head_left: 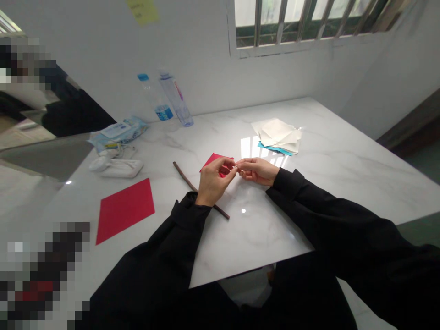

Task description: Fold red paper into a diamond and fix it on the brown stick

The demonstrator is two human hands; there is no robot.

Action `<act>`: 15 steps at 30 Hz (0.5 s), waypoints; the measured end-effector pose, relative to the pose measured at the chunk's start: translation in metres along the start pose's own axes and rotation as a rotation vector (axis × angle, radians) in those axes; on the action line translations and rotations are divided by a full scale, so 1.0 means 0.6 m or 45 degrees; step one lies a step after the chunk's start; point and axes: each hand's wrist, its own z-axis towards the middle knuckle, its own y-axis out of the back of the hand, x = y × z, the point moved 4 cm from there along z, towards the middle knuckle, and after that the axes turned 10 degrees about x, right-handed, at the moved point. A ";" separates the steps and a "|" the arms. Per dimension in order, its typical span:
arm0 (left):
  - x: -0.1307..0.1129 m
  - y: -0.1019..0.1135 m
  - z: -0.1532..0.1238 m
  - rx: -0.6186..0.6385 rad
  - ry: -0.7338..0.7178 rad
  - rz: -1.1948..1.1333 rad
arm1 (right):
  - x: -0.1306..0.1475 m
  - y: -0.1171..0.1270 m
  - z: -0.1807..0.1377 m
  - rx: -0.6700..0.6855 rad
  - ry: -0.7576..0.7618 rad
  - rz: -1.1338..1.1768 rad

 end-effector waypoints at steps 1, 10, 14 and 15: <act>0.004 0.000 -0.001 -0.012 0.022 -0.020 | 0.002 -0.001 -0.001 -0.022 0.021 -0.039; 0.022 0.002 -0.003 -0.062 0.152 -0.331 | 0.039 -0.019 -0.011 -0.101 0.466 -0.726; 0.020 0.006 -0.003 -0.095 0.151 -0.323 | 0.041 -0.025 -0.015 -0.119 0.556 -0.770; 0.019 0.006 -0.003 -0.098 0.151 -0.311 | 0.041 -0.026 -0.016 -0.125 0.572 -0.768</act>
